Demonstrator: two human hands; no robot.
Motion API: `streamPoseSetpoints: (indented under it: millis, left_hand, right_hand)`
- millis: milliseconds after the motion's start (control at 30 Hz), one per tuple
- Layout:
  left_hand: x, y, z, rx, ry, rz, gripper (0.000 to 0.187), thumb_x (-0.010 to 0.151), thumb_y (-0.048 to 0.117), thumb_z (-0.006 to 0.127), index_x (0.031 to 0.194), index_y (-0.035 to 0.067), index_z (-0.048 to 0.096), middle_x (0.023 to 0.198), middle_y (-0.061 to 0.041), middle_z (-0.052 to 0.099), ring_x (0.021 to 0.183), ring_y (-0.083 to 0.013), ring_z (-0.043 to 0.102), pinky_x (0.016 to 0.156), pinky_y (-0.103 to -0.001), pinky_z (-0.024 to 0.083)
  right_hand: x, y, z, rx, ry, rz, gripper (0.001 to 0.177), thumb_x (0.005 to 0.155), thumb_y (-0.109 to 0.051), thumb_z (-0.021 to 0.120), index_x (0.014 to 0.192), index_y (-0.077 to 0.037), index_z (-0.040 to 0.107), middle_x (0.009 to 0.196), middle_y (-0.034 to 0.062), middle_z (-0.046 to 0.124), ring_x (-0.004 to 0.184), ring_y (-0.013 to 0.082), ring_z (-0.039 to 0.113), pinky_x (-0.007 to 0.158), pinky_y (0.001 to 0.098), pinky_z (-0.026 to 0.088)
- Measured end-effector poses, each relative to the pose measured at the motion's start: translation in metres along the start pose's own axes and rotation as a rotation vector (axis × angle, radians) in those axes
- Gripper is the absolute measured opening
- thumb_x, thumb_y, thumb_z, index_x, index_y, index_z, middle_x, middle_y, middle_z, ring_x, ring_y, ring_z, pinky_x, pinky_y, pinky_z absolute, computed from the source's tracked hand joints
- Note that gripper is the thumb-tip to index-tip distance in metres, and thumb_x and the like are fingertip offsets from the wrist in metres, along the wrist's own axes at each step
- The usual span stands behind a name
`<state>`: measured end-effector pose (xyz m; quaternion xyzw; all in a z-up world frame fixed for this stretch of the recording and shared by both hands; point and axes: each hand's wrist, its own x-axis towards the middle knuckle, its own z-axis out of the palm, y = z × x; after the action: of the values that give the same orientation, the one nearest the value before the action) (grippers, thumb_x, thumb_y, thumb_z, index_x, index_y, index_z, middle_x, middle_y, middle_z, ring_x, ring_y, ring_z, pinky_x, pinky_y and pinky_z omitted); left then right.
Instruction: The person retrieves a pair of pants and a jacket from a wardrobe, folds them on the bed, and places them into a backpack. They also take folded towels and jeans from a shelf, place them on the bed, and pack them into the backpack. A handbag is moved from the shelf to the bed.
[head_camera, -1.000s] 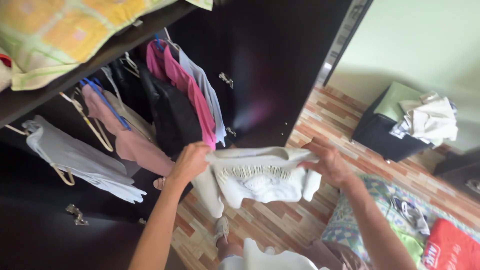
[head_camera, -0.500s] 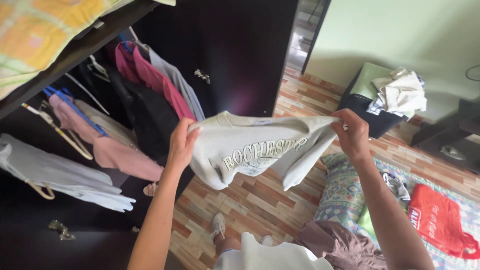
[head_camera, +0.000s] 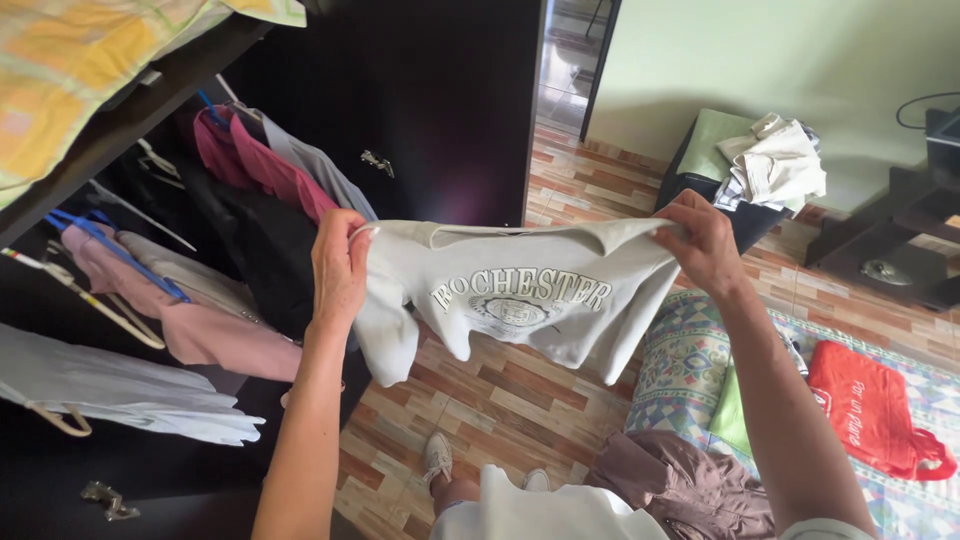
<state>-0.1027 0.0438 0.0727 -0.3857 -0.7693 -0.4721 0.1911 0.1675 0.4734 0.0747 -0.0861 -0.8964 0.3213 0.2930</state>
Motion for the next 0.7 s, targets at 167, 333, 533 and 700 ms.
streamPoseSetpoints:
  millis: [167,333,533,700]
  left_hand:
    - [-0.003,-0.005,0.035,0.022,-0.184,-0.127,0.016,0.099,0.028,0.071,0.096,0.013,0.07,0.087,-0.011,0.071,0.09,-0.0352,0.071,0.082,-0.045,0.054]
    - [-0.023,-0.006,0.095,-0.058,-0.169,-0.311,0.025,0.102,0.037,0.064,0.096,0.013,0.067,0.082,-0.015,0.072,0.084,-0.0391,0.071,0.075,-0.049,0.054]
    - [-0.034,0.059,0.141,-0.408,-0.292,-0.502,0.027,0.099,0.038,0.061,0.103,0.012,0.068,0.083,-0.017,0.071,0.08,-0.0334,0.071,0.073,-0.046,0.056]
    - [-0.033,0.136,0.145,-0.997,-0.326,-0.649,0.015,0.101,0.017,0.059,0.102,0.002,0.057,0.069,-0.015,0.063,0.053,-0.0293,0.072,0.052,-0.041,0.065]
  right_hand:
    - [-0.005,0.018,0.025,-0.082,0.102,0.067,0.029,0.1,-0.024,0.075,0.077,-0.006,0.074,0.068,0.009,0.058,0.062,0.023,0.056,0.064,0.0334,0.044]
    - [-0.01,0.015,0.065,-0.172,0.204,0.318,0.033,0.098,-0.042,0.078,0.081,-0.013,0.08,0.067,0.0103,0.07,0.067,0.0347,0.068,0.062,0.0405,0.05]
    - [-0.006,-0.016,0.099,-0.024,0.141,0.296,0.026,0.101,-0.024,0.068,0.089,-0.005,0.078,0.075,0.0175,0.071,0.072,0.0353,0.068,0.065,0.0448,0.05]
    - [-0.011,-0.061,0.124,0.136,0.021,0.19,0.024,0.098,-0.022,0.066,0.08,-0.005,0.069,0.072,0.0139,0.068,0.069,0.0289,0.064,0.068,0.0405,0.051]
